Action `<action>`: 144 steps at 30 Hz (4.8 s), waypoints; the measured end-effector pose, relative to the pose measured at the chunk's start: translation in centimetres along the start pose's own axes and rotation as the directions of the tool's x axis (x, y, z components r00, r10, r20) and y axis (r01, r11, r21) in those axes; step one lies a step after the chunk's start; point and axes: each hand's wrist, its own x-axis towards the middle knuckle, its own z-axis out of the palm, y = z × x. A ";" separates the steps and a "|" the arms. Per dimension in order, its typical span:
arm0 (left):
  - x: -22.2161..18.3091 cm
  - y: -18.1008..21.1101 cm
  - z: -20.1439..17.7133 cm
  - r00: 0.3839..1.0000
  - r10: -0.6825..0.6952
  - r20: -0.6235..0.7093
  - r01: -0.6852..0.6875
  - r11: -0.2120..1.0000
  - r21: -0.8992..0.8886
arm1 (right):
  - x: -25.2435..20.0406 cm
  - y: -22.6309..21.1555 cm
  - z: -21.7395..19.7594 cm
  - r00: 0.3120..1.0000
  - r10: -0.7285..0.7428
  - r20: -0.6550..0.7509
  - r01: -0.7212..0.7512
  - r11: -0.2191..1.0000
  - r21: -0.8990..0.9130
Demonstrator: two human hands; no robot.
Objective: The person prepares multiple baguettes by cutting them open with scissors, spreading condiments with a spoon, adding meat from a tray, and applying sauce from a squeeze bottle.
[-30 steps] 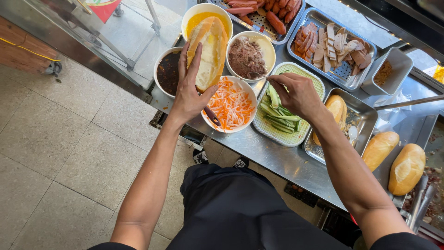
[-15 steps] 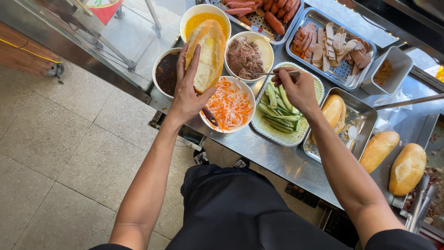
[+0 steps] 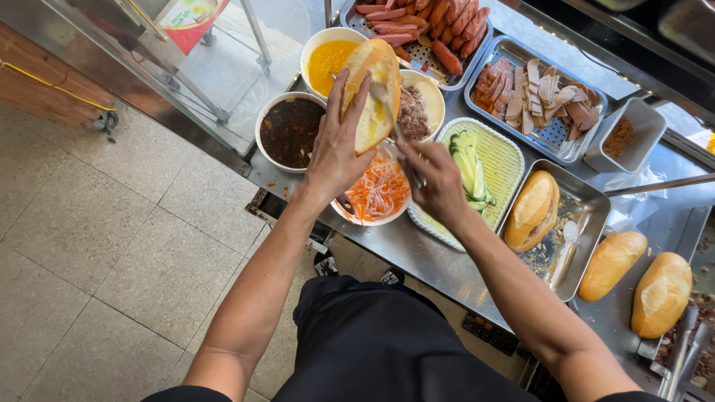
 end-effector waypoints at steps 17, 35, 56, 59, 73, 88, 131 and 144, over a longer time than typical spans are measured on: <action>-0.9 1.2 -2.5 0.991 0.109 0.084 -0.117 0.987 0.106 | 6.3 4.7 -7.4 0.889 0.442 0.119 -0.458 0.861 0.221; -1.4 1.3 -2.8 0.988 0.077 0.138 -0.088 0.993 0.078 | 5.1 5.8 -3.3 0.962 0.266 -0.067 -0.262 0.963 0.063; -0.6 -2.4 -2.8 0.999 0.037 -0.029 -0.037 0.999 0.010 | -2.1 2.9 -0.6 0.920 0.391 -0.013 -0.390 0.920 0.048; -0.7 -0.7 -3.2 0.999 0.033 0.034 -0.030 0.996 -0.080 | -1.2 4.1 1.2 0.894 0.440 0.090 -0.440 0.898 -0.020; -0.7 11.2 7.4 0.889 0.395 0.232 -0.255 0.848 -0.465 | -21.5 4.9 -13.6 0.246 0.872 -0.424 -0.627 0.477 0.617; -12.0 31.2 29.5 0.685 0.469 0.558 0.045 0.737 -0.675 | -67.3 4.8 -41.5 -0.498 0.864 0.071 0.669 0.330 0.666; -14.5 29.1 36.1 0.852 0.299 0.430 0.012 0.810 -0.586 | -35.3 -7.9 -36.1 0.307 0.630 -0.713 -0.565 0.724 0.396; -11.9 24.6 34.5 0.859 0.112 0.499 0.054 0.950 -0.307 | -44.3 0.1 -33.8 -0.248 0.962 -0.119 0.122 0.152 0.981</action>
